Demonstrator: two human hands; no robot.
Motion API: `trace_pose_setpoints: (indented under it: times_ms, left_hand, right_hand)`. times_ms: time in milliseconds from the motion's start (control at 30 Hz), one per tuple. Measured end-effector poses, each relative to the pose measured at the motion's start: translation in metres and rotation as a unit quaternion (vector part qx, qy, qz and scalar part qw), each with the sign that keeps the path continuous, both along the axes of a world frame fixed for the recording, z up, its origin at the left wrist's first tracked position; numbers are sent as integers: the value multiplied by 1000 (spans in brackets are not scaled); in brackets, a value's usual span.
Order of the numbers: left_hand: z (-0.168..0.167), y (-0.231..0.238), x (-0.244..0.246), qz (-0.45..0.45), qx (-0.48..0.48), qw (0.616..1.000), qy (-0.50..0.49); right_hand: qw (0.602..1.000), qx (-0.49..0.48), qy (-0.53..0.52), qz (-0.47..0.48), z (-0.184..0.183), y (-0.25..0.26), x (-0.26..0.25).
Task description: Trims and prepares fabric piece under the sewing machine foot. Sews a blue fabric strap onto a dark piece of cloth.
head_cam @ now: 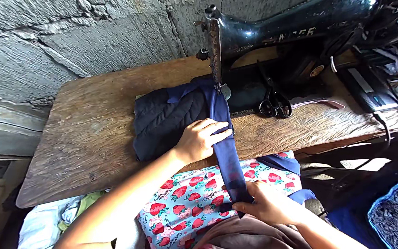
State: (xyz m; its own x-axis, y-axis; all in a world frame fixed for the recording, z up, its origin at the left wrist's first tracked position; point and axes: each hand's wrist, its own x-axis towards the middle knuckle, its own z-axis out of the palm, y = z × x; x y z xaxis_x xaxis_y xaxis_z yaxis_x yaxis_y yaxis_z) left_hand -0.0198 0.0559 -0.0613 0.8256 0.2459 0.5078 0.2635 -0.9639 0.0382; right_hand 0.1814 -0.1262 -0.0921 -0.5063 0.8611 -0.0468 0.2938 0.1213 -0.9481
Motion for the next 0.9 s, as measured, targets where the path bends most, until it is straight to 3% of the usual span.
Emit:
trace_pose_setpoints:
  times_ms: [200, 300, 500, 733, 900]
  left_hand:
    - [0, 10, -7, -26, -7, 1000, -1]
    - [0, 11, -8, -25, -9, 1000, -3]
    - [0, 10, -6, -21, -8, 1000, -11]
    - [0, 13, -4, -22, -7, 1000, -7]
    - [2, 16, -3, -22, -6, 1000, -4]
  right_hand:
    - [999, -32, -21, 23, 5, -1, -6]
    - [994, -5, -83, 72, 17, 2, 6]
    - [976, 174, -133, -8, 44, 20, 42]
    - [974, 145, -153, 84, 42, 16, 36]
    - [974, 144, -157, 78, 40, 11, 41]
